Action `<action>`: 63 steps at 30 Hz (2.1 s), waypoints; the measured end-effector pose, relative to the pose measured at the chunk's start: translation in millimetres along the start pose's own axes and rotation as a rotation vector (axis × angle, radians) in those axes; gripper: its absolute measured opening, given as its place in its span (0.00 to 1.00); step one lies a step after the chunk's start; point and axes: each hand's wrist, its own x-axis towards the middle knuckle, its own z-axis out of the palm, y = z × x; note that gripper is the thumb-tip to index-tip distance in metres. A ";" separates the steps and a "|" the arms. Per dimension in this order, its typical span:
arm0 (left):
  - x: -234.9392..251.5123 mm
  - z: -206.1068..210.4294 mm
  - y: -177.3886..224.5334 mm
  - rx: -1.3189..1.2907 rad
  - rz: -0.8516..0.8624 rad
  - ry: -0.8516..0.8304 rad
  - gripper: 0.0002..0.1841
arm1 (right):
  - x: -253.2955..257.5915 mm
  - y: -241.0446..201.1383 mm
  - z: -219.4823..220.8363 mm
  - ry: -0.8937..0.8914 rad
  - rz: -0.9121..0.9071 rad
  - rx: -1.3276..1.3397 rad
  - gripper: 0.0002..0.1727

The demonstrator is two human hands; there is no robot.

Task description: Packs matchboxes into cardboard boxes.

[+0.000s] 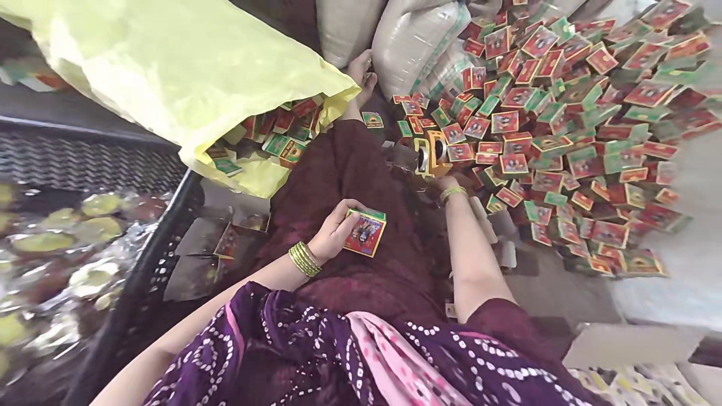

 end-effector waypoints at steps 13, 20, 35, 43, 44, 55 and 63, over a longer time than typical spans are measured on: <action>-1.0 2.8 1.0 0.027 0.027 0.119 0.16 | -91.2 -40.4 1.2 -0.029 -0.457 0.417 0.14; -2.6 5.1 1.2 0.159 0.009 0.164 0.20 | -230.8 -62.2 17.8 -0.432 -0.652 1.023 0.07; -9.3 8.8 4.3 0.172 0.076 0.089 0.32 | -230.2 -70.9 57.9 -0.241 -0.374 0.896 0.27; -10.9 2.7 0.3 0.095 0.175 0.010 0.34 | -213.5 -53.0 27.1 -0.384 -0.815 0.322 0.31; -9.6 2.9 -1.6 0.044 0.163 0.020 0.33 | -211.5 -51.9 20.7 -0.386 -0.809 0.245 0.31; -0.8 3.3 0.3 0.077 -0.032 0.065 0.32 | -111.9 -65.0 -164.5 0.360 -0.622 1.418 0.26; -0.2 0.0 1.3 0.077 -0.071 0.061 0.29 | -27.0 -93.7 -11.3 0.045 -0.487 -0.017 0.37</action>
